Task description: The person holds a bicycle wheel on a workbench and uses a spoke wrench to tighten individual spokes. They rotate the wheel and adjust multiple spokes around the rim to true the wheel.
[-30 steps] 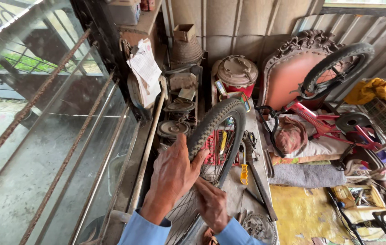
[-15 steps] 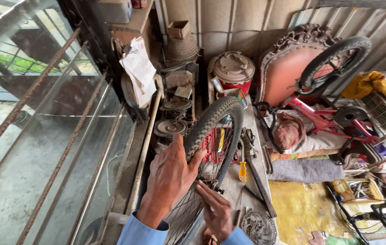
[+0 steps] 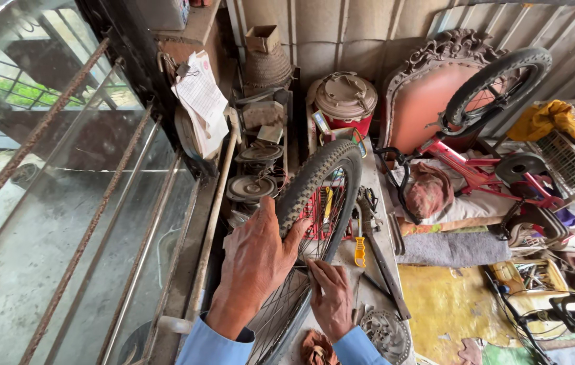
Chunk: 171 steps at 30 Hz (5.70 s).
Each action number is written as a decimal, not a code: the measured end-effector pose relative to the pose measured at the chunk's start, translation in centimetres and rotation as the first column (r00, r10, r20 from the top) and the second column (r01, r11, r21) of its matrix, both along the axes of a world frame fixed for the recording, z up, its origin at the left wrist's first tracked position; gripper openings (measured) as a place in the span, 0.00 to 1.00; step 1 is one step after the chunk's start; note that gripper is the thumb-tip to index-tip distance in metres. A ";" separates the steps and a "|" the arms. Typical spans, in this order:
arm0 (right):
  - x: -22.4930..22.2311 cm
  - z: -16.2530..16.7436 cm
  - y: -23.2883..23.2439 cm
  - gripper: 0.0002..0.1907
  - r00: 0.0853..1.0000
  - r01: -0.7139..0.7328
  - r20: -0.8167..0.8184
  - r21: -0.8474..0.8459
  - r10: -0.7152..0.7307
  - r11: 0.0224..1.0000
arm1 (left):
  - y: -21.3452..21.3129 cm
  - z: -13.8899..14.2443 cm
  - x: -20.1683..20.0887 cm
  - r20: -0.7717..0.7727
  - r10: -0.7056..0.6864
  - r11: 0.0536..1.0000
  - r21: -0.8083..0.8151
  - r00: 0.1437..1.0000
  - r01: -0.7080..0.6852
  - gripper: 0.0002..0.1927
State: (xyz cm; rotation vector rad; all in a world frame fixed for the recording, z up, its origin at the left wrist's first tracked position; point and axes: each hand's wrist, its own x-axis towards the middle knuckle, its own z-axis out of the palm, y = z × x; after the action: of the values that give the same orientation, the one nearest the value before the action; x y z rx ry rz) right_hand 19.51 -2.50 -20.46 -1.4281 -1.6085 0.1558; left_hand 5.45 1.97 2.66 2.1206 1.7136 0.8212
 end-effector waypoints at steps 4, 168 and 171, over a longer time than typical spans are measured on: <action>0.3 0.1 -0.1 0.19 1.000 -0.011 -0.011 -0.055 0.011 0.998 | -0.1 0.0 0.0 0.000 -0.009 1.000 0.027 1.000 0.009 0.26; 1.2 -3.4 -1.7 0.20 0.954 -0.297 -0.060 -0.047 0.294 0.954 | 0.5 -0.1 0.6 -0.077 0.051 0.998 -0.043 0.996 -0.055 0.28; -0.5 -2.6 -3.1 0.21 0.935 -0.314 -0.208 -0.110 0.287 0.943 | 0.5 -0.2 0.6 -0.107 0.063 0.993 -0.088 0.992 -0.072 0.26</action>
State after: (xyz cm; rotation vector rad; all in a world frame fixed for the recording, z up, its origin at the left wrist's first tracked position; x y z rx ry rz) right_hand 18.98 -5.59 -23.05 -1.2202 -1.6740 0.5791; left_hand 6.01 2.48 2.51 2.0884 1.8475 0.6461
